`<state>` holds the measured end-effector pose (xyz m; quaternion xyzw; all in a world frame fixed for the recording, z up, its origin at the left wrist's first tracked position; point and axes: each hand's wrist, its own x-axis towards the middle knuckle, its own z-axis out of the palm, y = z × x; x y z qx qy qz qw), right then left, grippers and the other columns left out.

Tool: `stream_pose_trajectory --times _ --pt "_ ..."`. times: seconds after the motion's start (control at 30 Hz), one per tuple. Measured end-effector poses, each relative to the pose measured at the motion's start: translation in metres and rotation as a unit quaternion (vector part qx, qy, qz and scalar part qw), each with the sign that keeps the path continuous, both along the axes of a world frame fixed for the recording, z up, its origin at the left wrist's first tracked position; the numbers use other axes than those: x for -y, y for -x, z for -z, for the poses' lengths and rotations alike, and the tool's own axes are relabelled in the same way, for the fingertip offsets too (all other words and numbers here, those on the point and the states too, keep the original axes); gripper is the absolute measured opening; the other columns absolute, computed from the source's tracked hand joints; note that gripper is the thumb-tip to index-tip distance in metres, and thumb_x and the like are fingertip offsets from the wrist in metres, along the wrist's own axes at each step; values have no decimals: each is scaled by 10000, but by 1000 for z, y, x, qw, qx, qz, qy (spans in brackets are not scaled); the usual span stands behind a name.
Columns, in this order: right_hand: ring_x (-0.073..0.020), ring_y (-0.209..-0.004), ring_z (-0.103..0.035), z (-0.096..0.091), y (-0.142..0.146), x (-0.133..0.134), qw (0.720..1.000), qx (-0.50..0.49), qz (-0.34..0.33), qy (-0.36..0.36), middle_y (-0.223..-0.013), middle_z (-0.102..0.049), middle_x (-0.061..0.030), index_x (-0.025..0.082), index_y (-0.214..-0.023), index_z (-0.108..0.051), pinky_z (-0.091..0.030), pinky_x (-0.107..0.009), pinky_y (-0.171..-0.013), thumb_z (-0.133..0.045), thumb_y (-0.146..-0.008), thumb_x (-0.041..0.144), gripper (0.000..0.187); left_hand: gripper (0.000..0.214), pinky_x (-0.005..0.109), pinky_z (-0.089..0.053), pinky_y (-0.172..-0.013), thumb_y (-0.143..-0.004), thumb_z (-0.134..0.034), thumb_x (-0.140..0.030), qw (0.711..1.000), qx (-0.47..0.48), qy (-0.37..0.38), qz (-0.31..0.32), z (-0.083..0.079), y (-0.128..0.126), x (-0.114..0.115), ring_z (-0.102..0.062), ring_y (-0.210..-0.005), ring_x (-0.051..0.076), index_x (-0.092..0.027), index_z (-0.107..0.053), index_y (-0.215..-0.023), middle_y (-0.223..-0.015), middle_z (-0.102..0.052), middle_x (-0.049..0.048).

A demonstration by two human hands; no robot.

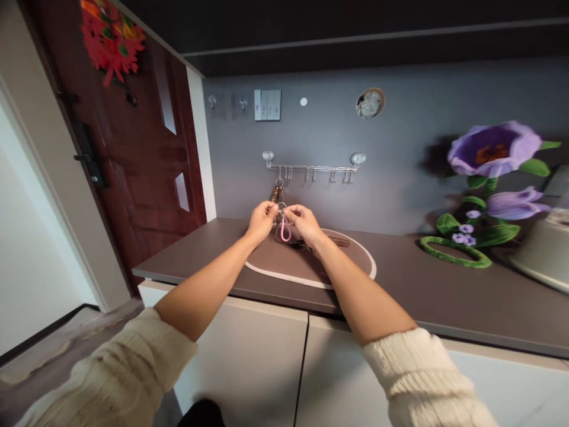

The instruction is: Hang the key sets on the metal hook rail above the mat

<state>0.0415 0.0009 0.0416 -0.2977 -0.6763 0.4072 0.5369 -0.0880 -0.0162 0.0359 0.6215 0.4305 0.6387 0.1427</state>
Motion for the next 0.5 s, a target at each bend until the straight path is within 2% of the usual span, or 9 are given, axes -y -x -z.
stream_pose_trajectory --times 0.2,0.37,0.5 --pt "-100 -604 -494 -1 -1 2 999 -24 38 -13 -638 -587 4 162 -676 -601 -406 -248 -641 -680 -560 428 301 162 225 -426 -689 -814 -435 -263 999 -26 -23 -5 4 -2 -6 -551 -700 103 -146 -543 -786 -770 -619 26" --pt "-92 -582 -485 -4 -3 -2 997 -50 59 -6 -615 -576 15 161 -642 -596 -403 -245 -634 -684 -545 401 273 222 261 -405 -753 -844 -387 -296 991 -89 -35 -90 5 -2 -4 -546 -801 138 -159 -558 -813 -838 -623 51" --pt "-88 -582 -495 -15 -4 -9 993 -74 86 15 -629 -573 17 164 -643 -585 -413 -235 -618 -669 -553 336 212 271 278 -394 -737 -865 -328 -296 986 -92 -2 -141 4 -1 0 -546 -795 159 -161 -558 -817 -831 -620 69"
